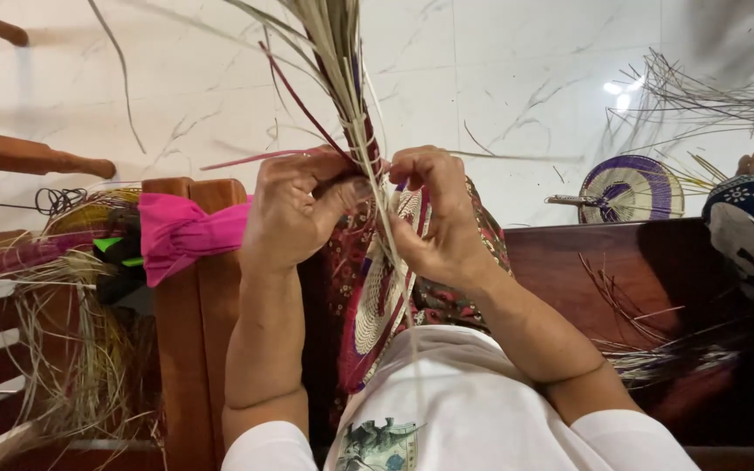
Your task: The person weaves a basket by hand, wrapping thin strips of natural fiber around a bundle of upright reeds. They repeatedly pull and tighten the wrapping material to secure the structure while seated.
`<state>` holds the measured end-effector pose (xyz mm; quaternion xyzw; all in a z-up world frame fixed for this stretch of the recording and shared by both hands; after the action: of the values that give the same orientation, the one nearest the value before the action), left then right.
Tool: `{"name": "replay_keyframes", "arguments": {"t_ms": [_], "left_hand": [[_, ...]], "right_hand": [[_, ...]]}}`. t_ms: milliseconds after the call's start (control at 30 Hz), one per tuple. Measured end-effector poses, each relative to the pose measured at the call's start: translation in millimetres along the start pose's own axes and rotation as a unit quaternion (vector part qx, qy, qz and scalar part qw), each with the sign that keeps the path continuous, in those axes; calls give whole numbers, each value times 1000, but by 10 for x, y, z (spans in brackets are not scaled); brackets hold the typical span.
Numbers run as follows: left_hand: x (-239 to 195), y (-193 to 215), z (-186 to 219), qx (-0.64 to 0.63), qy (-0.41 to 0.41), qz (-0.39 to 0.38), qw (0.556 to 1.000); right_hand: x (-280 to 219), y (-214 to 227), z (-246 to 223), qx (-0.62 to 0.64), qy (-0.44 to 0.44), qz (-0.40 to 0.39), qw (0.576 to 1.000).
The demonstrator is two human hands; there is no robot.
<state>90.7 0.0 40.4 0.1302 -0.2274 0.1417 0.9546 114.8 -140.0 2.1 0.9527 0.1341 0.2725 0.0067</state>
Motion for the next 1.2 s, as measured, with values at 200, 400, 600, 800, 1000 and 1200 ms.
{"name": "replay_keyframes", "arguments": {"t_ms": [200,400,600,800,1000,1200], "left_hand": [[32,-41,-66,-46,118,5,992],[-199,34,-611,-76,117,7,990],[-209,-64,-381,-12,104,-3,995],[-158,58,-179,208,-27,4,978],[34,139,32,-76,84,-41,993],[-391,113,-688,-64,166,-23,984]], "right_hand": [[-122,70,112,20,124,102,987],[89,68,-433,-109,277,89,950],[313,53,-401,-113,284,64,950],[431,85,-625,6,274,9,962],[348,25,-610,-60,268,-61,960],[280,-50,-490,-136,248,-77,956]]}}
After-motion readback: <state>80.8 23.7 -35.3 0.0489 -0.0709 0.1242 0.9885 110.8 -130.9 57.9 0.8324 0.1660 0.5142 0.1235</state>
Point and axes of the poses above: each hand's wrist, its own x-axis towards the middle knuckle, its own y-axis out of the back of the hand, z = x × y, the point moved 10 cm from there along x, towards the middle knuckle, and after that the axes turned 13 degrees about z, right-handed, at the moved point
